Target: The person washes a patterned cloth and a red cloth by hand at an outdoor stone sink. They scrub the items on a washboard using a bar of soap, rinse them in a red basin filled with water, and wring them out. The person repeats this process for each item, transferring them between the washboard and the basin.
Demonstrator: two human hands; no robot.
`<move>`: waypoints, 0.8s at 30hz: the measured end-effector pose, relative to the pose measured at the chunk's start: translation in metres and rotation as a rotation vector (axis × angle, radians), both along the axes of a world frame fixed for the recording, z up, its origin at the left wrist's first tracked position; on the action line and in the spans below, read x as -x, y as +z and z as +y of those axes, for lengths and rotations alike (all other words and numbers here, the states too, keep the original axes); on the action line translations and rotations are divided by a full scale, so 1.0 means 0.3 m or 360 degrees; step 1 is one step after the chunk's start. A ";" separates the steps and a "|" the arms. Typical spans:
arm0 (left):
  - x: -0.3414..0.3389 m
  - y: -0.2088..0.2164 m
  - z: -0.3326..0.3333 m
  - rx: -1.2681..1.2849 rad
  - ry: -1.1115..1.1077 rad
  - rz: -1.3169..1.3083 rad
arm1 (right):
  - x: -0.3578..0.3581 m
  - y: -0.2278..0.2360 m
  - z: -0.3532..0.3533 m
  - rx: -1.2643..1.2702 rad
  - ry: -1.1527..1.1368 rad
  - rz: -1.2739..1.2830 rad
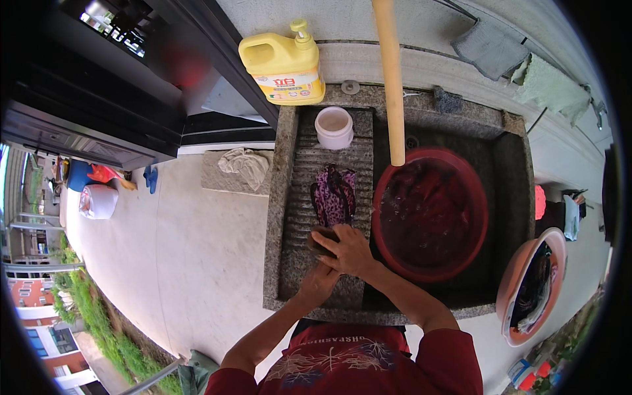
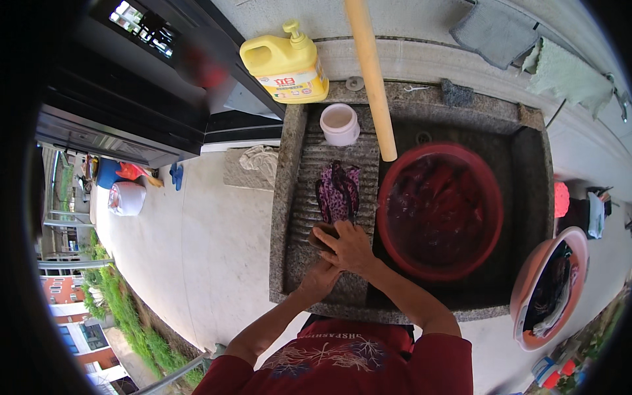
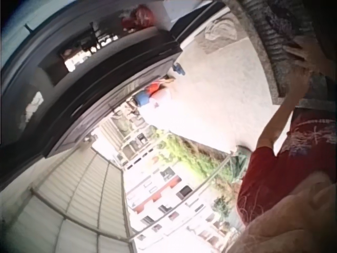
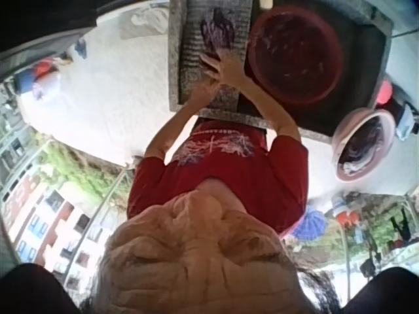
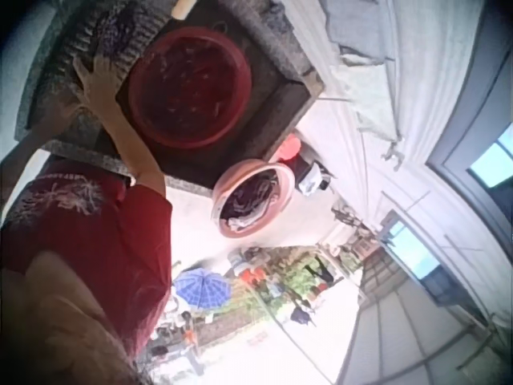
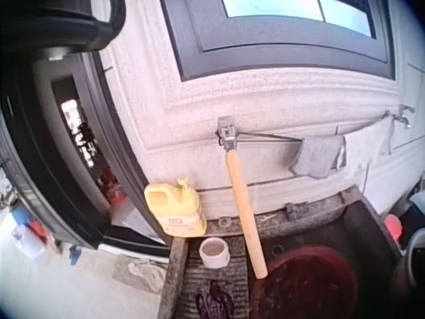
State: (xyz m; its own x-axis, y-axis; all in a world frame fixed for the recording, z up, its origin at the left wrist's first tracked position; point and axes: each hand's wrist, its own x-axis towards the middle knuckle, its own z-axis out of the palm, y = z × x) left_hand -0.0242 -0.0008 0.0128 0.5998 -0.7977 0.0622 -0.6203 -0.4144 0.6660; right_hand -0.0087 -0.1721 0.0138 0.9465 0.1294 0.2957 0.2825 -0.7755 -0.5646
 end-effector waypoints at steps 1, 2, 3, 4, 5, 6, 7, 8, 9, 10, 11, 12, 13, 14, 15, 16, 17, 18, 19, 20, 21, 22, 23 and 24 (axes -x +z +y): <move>0.028 -0.003 0.007 -0.0008 0.0032 0.0096 | 0.014 -0.026 0.023 0.0177 0.0096 0.0015; 0.043 -0.011 0.013 -0.0017 0.0067 0.0191 | -0.030 -0.070 -0.003 0.0223 0.0061 -0.0076; 0.050 -0.010 0.009 -0.0028 0.0091 0.0267 | -0.102 -0.104 -0.049 0.0266 0.0030 -0.0155; 0.060 -0.003 -0.003 -0.0032 0.0099 0.0356 | -0.175 -0.133 -0.099 0.0334 -0.0115 -0.0120; 0.044 0.006 -0.020 -0.0031 0.0114 0.0400 | -0.279 -0.148 -0.149 0.0406 -0.0256 -0.0134; 0.037 0.017 -0.036 -0.0010 0.0154 0.0388 | -0.356 -0.160 -0.183 0.0425 -0.0328 -0.0115; 0.039 0.032 -0.040 0.0007 0.0197 0.0384 | -0.391 -0.157 -0.187 0.0440 -0.0397 -0.0089; 0.042 0.040 -0.041 0.0026 0.0234 0.0383 | -0.381 -0.155 -0.184 0.0333 -0.0409 -0.0023; 0.048 0.040 -0.036 0.0049 0.0248 0.0380 | -0.370 -0.145 -0.174 0.0230 -0.0407 0.0041; 0.035 0.029 -0.027 0.0074 0.0275 0.0360 | -0.377 -0.133 -0.156 0.0123 -0.0392 0.0090; 0.023 0.020 -0.019 0.0099 0.0299 0.0341 | -0.311 -0.125 -0.118 0.0023 -0.0177 -0.0030; 0.018 0.009 -0.014 0.0117 0.0279 0.0304 | -0.199 -0.107 -0.062 0.0061 0.0065 -0.0028; 0.033 -0.002 -0.004 0.0125 0.0251 0.0284 | -0.116 -0.097 -0.026 0.0092 0.0297 -0.0007; 0.038 -0.012 0.003 0.0125 0.0213 0.0264 | -0.121 -0.107 -0.030 0.0163 0.0258 -0.0046; 0.042 -0.021 0.000 0.0103 0.0208 0.0290 | -0.127 -0.123 -0.041 0.0236 0.0222 -0.0075; 0.055 -0.027 -0.005 0.0075 0.0199 0.0319 | -0.134 -0.121 -0.052 0.0305 0.0183 -0.0099; 0.068 -0.032 -0.008 0.0047 0.0192 0.0347 | -0.212 -0.131 -0.092 0.0428 0.0114 -0.0100; 0.076 -0.037 -0.017 0.0036 0.0178 0.0318 | -0.290 -0.145 -0.128 0.0472 -0.0096 0.0025; 0.083 -0.041 -0.018 0.0018 0.0179 0.0277 | -0.349 -0.162 -0.144 0.0504 -0.0294 0.0138; 0.083 -0.041 -0.008 -0.0006 0.0173 0.0233 | -0.375 -0.164 -0.154 0.0260 -0.0442 0.0248; 0.069 -0.021 0.002 0.0027 0.0210 0.0266 | -0.397 -0.163 -0.169 0.0016 -0.0583 0.0352; 0.056 0.001 0.017 0.0063 0.0242 0.0301 | -0.402 -0.165 -0.187 -0.0228 -0.0724 0.0456; 0.042 0.025 0.027 0.0100 0.0271 0.0337 | -0.363 -0.191 -0.216 -0.0564 -0.0793 0.0253; 0.018 0.066 0.032 0.0046 0.0327 0.0300 | -0.307 -0.229 -0.241 -0.0900 -0.0824 0.0050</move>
State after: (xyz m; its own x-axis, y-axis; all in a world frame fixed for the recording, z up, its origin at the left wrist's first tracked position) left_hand -0.0297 0.0088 0.0325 0.7520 -0.6577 -0.0449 -0.3893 -0.4980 0.7749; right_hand 0.0835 -0.2444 -0.0549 0.8540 -0.4959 0.1570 -0.0609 -0.3951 -0.9166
